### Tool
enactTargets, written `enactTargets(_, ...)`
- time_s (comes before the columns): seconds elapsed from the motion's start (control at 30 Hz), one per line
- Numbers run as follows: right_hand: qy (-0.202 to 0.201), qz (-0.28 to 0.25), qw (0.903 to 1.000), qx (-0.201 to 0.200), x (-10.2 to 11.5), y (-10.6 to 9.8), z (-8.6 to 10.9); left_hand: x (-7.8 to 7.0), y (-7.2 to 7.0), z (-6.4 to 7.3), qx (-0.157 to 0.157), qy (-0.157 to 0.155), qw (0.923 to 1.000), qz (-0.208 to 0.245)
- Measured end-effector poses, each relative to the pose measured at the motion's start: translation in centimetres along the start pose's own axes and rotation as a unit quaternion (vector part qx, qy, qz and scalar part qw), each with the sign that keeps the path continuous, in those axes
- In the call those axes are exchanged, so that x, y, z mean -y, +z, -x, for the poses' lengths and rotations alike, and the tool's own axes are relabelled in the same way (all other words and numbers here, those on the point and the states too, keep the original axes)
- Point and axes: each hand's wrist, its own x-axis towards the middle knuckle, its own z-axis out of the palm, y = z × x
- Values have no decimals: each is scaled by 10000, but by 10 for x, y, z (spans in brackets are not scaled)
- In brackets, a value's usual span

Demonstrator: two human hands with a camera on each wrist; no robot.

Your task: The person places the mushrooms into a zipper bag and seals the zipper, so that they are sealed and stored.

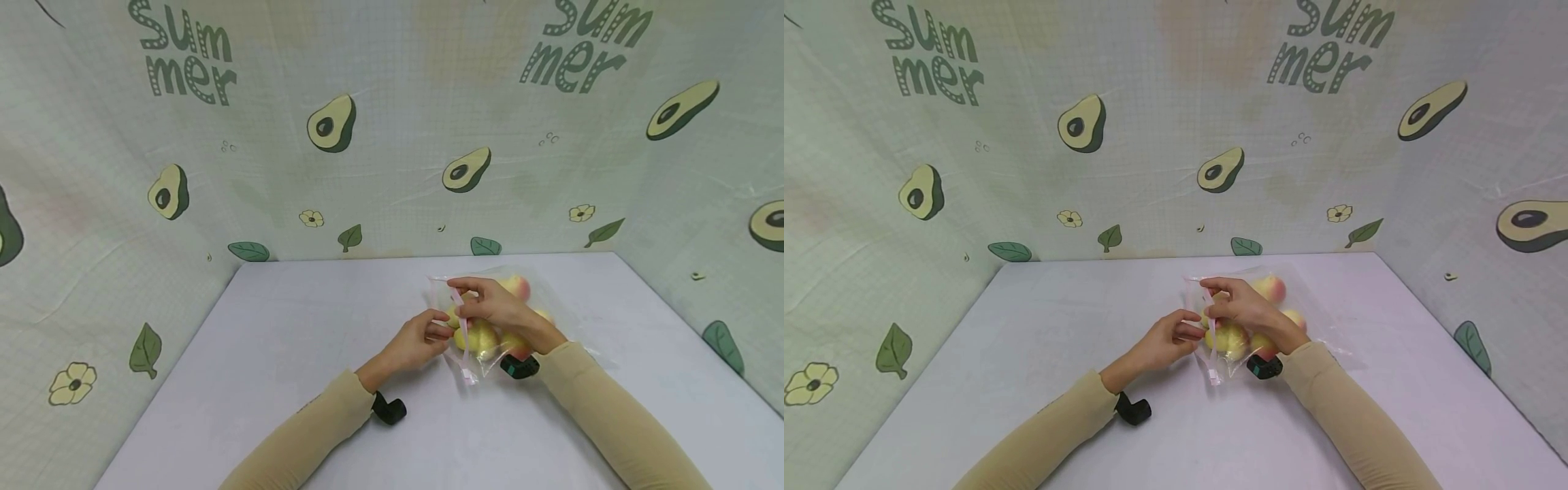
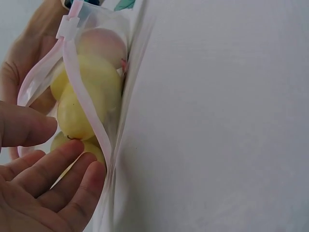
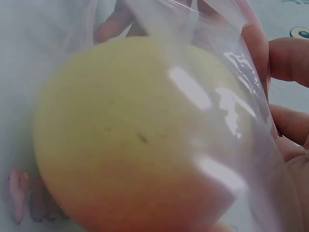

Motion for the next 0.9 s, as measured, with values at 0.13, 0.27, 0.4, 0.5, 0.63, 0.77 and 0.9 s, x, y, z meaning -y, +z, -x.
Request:
enactTargets(0.13, -16, 14, 10000, 16, -1, 0, 0, 0, 0, 0, 1, -28, 9999, -107)
enactTargets(0.27, -62, 95, 9999, -17, -2, 0, -1, 2, -2, 0, 19, -19, 9998, -189)
enactTargets(0.4, -35, 108, 9999, -57, -3, 0, -1, 3, -2, 0, 57, -27, 9997, -219)
enactTargets(0.5, 29, 65, 10000, -61, -3, 0, -1, 3, -3, 1, 83, -13, 9998, -206)
enactTargets(0.63, 57, 112, 9999, -49, -2, 1, 0, 1, -4, 2, 78, 5, 9997, -246)
enactTargets(0.77, 95, 190, 9998, -58, -1, 1, 0, -1, -5, 4, -31, -62, 9992, -382)
enactTargets(0.9, 113, 241, 9996, -83, 0, 0, 0, -2, -6, 4, -56, -101, 9992, -390)
